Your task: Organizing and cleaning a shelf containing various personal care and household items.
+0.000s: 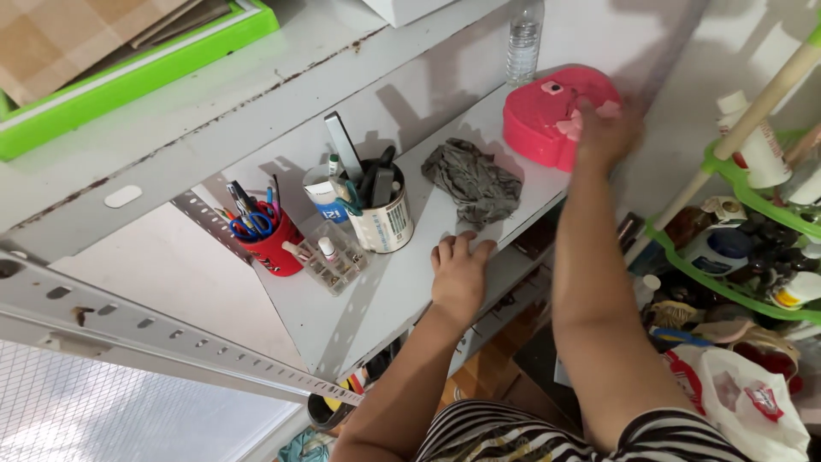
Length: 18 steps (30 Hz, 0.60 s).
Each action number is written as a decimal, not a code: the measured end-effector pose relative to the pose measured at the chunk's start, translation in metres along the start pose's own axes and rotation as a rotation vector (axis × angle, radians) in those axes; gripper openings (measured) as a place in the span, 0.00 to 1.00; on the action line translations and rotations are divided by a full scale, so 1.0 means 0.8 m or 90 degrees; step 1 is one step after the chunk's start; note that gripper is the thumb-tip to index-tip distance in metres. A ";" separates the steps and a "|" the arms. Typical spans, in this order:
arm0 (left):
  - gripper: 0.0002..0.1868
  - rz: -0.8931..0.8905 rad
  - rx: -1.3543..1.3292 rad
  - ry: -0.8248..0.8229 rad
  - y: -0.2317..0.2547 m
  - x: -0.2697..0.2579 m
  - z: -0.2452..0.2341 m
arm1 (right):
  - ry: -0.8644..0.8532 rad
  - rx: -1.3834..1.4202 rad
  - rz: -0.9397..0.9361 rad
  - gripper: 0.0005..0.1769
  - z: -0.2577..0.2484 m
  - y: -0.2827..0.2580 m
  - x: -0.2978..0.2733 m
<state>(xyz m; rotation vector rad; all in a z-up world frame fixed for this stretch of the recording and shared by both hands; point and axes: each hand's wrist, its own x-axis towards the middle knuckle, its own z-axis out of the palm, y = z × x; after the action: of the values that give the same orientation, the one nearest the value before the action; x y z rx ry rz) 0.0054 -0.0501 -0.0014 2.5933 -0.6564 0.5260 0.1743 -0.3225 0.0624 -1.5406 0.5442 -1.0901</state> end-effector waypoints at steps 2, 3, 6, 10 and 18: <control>0.27 -0.008 -0.010 -0.018 0.000 0.001 -0.001 | 0.073 -0.090 -0.066 0.36 0.007 0.079 0.033; 0.28 -0.015 -0.019 -0.038 0.000 0.003 -0.001 | 0.146 -0.181 -0.131 0.42 0.011 0.118 0.050; 0.29 -0.012 -0.016 -0.056 0.001 0.005 -0.008 | 0.138 0.058 0.225 0.53 0.019 0.156 0.055; 0.27 -0.017 -0.018 -0.064 -0.001 0.007 -0.007 | -0.104 0.486 0.300 0.48 0.028 0.177 0.048; 0.23 -0.019 -0.014 -0.062 -0.007 0.011 0.002 | -0.219 0.495 0.285 0.52 0.038 0.173 0.042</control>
<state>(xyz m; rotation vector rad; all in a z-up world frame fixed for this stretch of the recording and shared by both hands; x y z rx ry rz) 0.0163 -0.0496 -0.0007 2.6166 -0.6493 0.3833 0.2456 -0.3723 -0.0545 -0.8303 0.1670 -0.5596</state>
